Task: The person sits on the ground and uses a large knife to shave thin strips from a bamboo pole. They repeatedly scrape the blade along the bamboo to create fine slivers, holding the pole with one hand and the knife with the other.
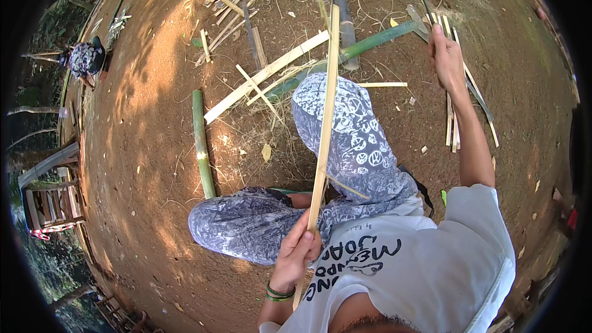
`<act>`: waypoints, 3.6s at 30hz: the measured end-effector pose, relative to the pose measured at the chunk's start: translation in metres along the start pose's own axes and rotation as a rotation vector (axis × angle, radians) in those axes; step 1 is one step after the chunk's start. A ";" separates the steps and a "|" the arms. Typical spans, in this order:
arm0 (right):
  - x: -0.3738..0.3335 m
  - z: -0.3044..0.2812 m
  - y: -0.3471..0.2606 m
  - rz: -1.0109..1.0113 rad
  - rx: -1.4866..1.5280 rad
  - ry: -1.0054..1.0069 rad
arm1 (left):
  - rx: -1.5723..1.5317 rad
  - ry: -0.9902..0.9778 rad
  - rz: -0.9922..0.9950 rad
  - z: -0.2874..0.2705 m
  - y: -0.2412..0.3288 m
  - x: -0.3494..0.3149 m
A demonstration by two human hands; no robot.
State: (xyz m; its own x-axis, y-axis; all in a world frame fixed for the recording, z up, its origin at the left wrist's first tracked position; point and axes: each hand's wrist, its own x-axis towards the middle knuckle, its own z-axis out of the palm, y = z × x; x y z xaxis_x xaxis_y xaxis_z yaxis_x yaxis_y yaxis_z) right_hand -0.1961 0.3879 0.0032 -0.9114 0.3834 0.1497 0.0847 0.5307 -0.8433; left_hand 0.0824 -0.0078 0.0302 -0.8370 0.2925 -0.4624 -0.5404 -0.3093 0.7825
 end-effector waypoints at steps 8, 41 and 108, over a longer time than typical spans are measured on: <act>-0.112 0.046 -0.061 -0.363 -0.051 -0.544 | -0.101 -0.050 0.102 0.024 0.048 0.117; -0.135 0.059 -0.068 -0.579 -0.165 -0.482 | 0.334 0.014 0.200 0.021 0.024 0.073; -0.143 0.070 -0.068 -0.690 -0.181 -0.465 | -0.008 -0.056 0.147 0.032 0.060 0.131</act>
State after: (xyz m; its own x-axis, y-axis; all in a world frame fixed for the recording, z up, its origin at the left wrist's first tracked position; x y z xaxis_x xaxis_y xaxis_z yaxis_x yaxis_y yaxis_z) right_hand -0.0997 0.2446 0.0029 -0.8516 -0.3994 0.3395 -0.5241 0.6589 -0.5396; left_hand -0.0570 0.0406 0.0300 -0.9012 0.2937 -0.3187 -0.4131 -0.3597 0.8366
